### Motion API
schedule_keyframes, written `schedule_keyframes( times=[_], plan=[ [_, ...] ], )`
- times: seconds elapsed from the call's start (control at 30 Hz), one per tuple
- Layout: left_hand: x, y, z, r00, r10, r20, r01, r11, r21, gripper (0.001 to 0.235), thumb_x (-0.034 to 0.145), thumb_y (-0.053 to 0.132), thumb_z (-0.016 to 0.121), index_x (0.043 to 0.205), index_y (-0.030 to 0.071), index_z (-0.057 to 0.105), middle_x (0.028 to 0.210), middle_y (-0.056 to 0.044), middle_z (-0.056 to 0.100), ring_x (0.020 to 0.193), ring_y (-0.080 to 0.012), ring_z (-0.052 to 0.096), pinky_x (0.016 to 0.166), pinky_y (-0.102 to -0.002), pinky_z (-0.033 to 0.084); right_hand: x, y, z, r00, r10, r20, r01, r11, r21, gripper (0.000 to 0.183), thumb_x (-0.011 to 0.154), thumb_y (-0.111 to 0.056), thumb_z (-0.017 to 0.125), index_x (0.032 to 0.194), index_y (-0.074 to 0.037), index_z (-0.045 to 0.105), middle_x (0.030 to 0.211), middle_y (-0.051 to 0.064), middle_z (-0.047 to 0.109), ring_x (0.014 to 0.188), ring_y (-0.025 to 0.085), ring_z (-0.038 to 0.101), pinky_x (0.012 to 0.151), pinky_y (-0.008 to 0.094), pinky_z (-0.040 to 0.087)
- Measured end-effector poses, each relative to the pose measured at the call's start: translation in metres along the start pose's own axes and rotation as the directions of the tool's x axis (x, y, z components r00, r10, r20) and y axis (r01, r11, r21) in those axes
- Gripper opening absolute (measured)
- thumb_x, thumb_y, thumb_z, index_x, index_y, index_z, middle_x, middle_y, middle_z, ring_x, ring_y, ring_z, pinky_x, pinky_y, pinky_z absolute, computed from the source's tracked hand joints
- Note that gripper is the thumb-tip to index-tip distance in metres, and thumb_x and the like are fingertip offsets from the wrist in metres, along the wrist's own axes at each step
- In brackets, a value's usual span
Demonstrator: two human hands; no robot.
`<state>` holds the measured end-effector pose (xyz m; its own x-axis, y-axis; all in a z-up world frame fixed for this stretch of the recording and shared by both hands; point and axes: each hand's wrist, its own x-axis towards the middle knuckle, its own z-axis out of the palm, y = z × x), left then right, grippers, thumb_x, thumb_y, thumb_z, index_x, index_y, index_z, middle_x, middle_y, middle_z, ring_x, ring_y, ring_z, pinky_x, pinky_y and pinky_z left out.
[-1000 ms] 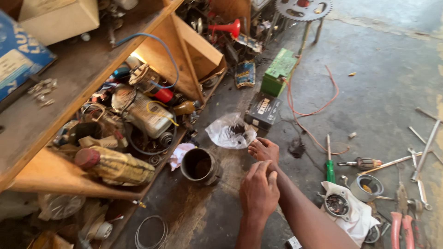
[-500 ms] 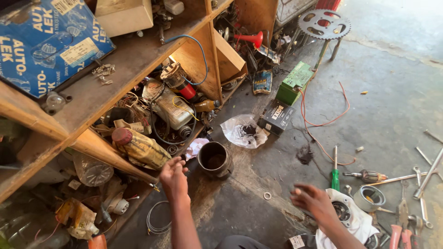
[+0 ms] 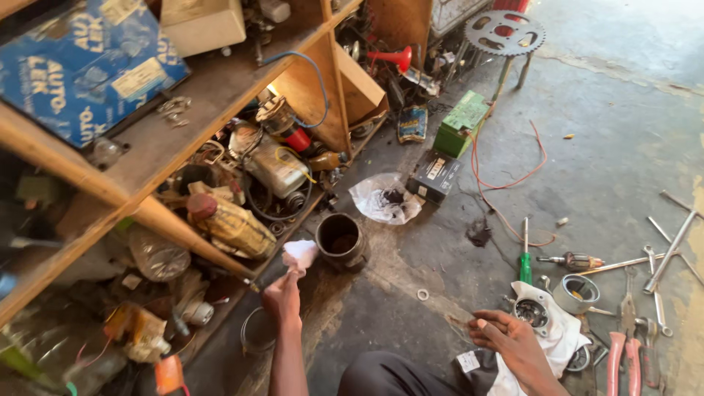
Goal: The person sits on the floor and cleans a small cylindrical motor component using a white cloth. They wipe the exterior and interior surfaces, then use pliers to remove a small internal part. The person continues to wipe the component and the removed part, placing debris into a plastic bag.
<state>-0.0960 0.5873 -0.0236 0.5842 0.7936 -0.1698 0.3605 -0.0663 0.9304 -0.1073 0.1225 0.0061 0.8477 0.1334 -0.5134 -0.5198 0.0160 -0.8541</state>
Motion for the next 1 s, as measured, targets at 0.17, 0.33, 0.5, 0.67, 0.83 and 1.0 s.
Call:
schedule_keyframes(
  times=[0.17, 0.33, 0.5, 0.67, 0.83, 1.0],
  plan=[
    [-0.090, 0.037, -0.058, 0.998, 0.068, -0.015, -0.067, 0.996, 0.052, 0.024, 0.079, 0.019, 0.080, 0.095, 0.000, 0.082, 0.080, -0.006, 0.080, 0.070, -0.0110, 0.068, 0.064, -0.026, 0.051, -0.030, -0.019, 0.049, 0.995, -0.050, 0.087, 0.055, 0.997, -0.059, 0.047, 0.091, -0.026, 0.066, 0.126, 0.006, 0.067, 0.112, 0.019, 0.079, 0.098, 0.025, 0.075, 0.086, 0.037, 0.061],
    [-0.162, 0.095, -0.034, 0.890, 0.112, 0.442, -0.003, 0.971, -0.241, 0.024, 0.071, 0.006, 0.086, 0.090, -0.005, 0.077, 0.082, -0.009, 0.077, 0.073, -0.0100, 0.070, 0.065, -0.024, 0.055, -0.037, -0.052, 0.088, 0.983, -0.095, 0.157, 0.081, 0.992, 0.098, 0.060, 0.087, -0.032, 0.069, 0.139, -0.004, 0.056, 0.131, 0.013, 0.068, 0.116, 0.023, 0.066, 0.088, 0.040, 0.061],
    [-0.208, 0.135, 0.014, 0.715, 0.113, 0.690, 0.105, 0.958, -0.265, 0.020, 0.075, -0.002, 0.078, 0.095, -0.003, 0.075, 0.082, -0.010, 0.078, 0.072, -0.0108, 0.071, 0.064, -0.025, 0.054, -0.030, -0.073, 0.076, 0.839, -0.423, 0.343, 0.418, 0.904, 0.094, 0.063, 0.084, -0.020, 0.080, 0.139, -0.001, 0.056, 0.135, 0.009, 0.065, 0.125, 0.014, 0.061, 0.100, 0.028, 0.052],
    [-0.218, 0.146, 0.060, 0.799, 0.145, 0.584, -0.060, 0.985, -0.163, 0.021, 0.078, -0.003, 0.075, 0.099, -0.002, 0.078, 0.084, -0.008, 0.080, 0.074, -0.0095, 0.071, 0.067, -0.024, 0.054, -0.021, -0.067, 0.028, 0.957, -0.224, 0.187, 0.198, 0.969, 0.148, 0.030, 0.083, -0.006, 0.080, 0.109, 0.007, 0.073, 0.094, 0.011, 0.077, 0.081, 0.014, 0.071, 0.072, 0.028, 0.057],
    [-0.224, 0.144, 0.115, 0.797, 0.235, 0.557, -0.218, 0.971, -0.097, 0.025, 0.078, 0.001, 0.075, 0.103, 0.000, 0.078, 0.089, -0.007, 0.080, 0.077, -0.0128, 0.073, 0.070, -0.027, 0.057, -0.006, -0.063, -0.002, 0.925, -0.376, -0.061, 0.370, 0.925, -0.084, 0.018, 0.083, 0.003, 0.077, 0.101, 0.004, 0.077, 0.087, 0.009, 0.077, 0.076, 0.011, 0.066, 0.068, 0.026, 0.051],
    [-0.226, 0.144, 0.158, 0.789, -0.051, 0.613, 0.167, 0.977, -0.135, 0.053, 0.088, 0.035, 0.071, 0.131, 0.006, 0.061, 0.112, -0.010, 0.074, 0.094, -0.0164, 0.071, 0.076, -0.031, 0.057, -0.006, -0.078, -0.034, 0.366, -0.929, -0.045, 0.702, 0.308, -0.642, 0.022, 0.071, 0.015, 0.064, 0.076, -0.006, 0.070, 0.106, 0.007, 0.079, 0.121, 0.023, 0.066, 0.099, 0.032, 0.051]
  ],
)
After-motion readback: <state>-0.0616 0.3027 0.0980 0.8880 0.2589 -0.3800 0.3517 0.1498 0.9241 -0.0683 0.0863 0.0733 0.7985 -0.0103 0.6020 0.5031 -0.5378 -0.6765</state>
